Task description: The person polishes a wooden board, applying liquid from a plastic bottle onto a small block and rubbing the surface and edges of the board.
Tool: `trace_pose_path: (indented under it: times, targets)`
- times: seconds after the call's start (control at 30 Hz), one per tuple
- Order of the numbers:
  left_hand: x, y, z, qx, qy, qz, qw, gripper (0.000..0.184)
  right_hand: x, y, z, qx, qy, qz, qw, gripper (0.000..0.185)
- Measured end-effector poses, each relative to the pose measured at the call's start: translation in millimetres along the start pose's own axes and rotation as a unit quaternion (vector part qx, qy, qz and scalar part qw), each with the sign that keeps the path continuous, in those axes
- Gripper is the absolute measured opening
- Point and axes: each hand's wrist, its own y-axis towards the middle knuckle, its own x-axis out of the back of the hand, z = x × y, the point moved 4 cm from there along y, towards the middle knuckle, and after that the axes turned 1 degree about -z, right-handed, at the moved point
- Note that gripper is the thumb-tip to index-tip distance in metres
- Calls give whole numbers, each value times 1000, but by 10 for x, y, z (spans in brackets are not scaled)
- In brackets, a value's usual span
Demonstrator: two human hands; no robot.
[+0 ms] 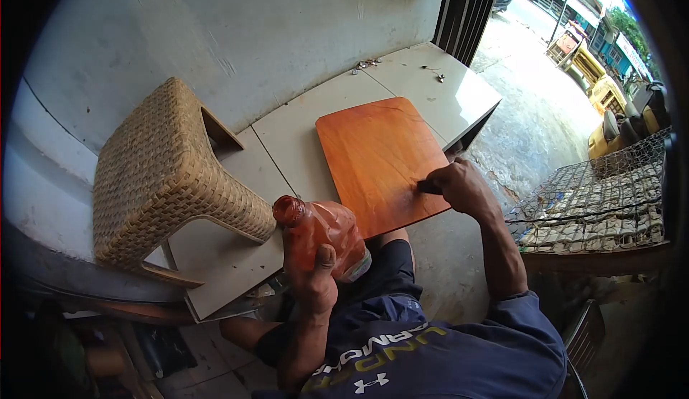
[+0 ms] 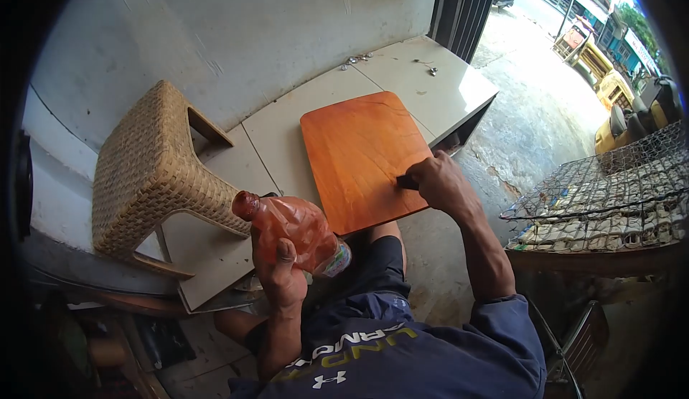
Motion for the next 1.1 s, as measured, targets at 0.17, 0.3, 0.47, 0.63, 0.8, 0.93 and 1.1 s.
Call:
trace_pose_path:
  times: [0.17,0.3,0.47,0.63,0.8,0.93,1.1]
  targets:
    - [27,8,14,-2,-24,21,999,85,80,585,78,5,-1,-12,1000,21]
    - [-8,-67,20,17,-30,20,999,87,-209,1711,31,0,8,-116,993,23]
    - [-32,-114,100,7,-29,13,999,88,-495,2019,-18,-13,-28,-32,999,27]
    - [-74,-95,89,34,-55,25,998,90,-279,1029,72,-1,-62,30,998,29]
    - [-18,-82,102,42,-53,30,997,96,-133,59,67,33,-29,1,999,17]
    - [-23,-99,89,53,-81,22,995,95,-39,-51,58,1,-62,8,998,15]
    - [-55,-133,108,35,-58,19,998,92,-38,980,104,30,-18,-106,994,21]
